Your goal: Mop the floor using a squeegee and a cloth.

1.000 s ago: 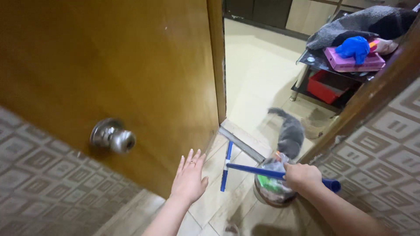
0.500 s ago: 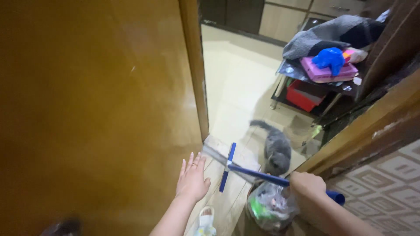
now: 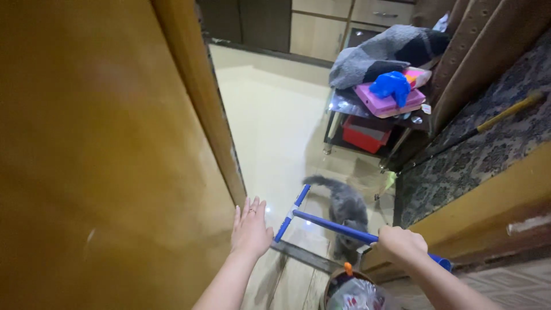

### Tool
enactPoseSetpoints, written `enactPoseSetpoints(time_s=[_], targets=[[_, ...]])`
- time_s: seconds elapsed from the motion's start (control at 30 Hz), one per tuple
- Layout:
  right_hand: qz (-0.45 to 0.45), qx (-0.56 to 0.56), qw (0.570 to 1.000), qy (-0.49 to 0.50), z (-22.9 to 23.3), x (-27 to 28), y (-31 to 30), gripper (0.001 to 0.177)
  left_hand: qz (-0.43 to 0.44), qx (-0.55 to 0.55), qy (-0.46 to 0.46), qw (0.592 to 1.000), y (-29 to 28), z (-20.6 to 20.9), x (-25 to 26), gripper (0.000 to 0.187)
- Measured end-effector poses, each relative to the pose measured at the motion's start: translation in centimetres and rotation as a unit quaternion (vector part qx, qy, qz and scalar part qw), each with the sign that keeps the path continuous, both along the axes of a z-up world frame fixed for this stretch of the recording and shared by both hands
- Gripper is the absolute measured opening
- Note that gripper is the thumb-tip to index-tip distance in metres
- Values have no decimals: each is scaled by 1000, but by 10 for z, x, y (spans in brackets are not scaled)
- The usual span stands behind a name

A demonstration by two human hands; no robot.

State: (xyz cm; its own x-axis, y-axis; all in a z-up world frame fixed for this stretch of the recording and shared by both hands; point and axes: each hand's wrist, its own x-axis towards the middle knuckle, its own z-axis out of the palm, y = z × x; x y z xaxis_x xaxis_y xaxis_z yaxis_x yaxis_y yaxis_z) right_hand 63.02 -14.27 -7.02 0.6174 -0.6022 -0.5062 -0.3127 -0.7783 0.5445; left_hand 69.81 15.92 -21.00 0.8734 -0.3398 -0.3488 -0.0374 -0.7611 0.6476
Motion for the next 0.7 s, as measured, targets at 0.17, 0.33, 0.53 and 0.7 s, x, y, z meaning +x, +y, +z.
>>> enactPoseSetpoints(time_s=[0.17,0.33,0.53,0.7], targets=[[-38,9,999,1,-12,47,-4,47,-4,-13,-28,1000,-11,-20,46,77],[-67,9,998,-12,-16,102,-6,46,-2,-18,-17,1000,-21,-31,91,78],[-98,40,994,-3,-36,187,-46,46,-7,6,9,1000,-40,-46,166,78],[-89,35,995,17,-40,274,-84,47,4,21,37,999,-62,-42,237,76]])
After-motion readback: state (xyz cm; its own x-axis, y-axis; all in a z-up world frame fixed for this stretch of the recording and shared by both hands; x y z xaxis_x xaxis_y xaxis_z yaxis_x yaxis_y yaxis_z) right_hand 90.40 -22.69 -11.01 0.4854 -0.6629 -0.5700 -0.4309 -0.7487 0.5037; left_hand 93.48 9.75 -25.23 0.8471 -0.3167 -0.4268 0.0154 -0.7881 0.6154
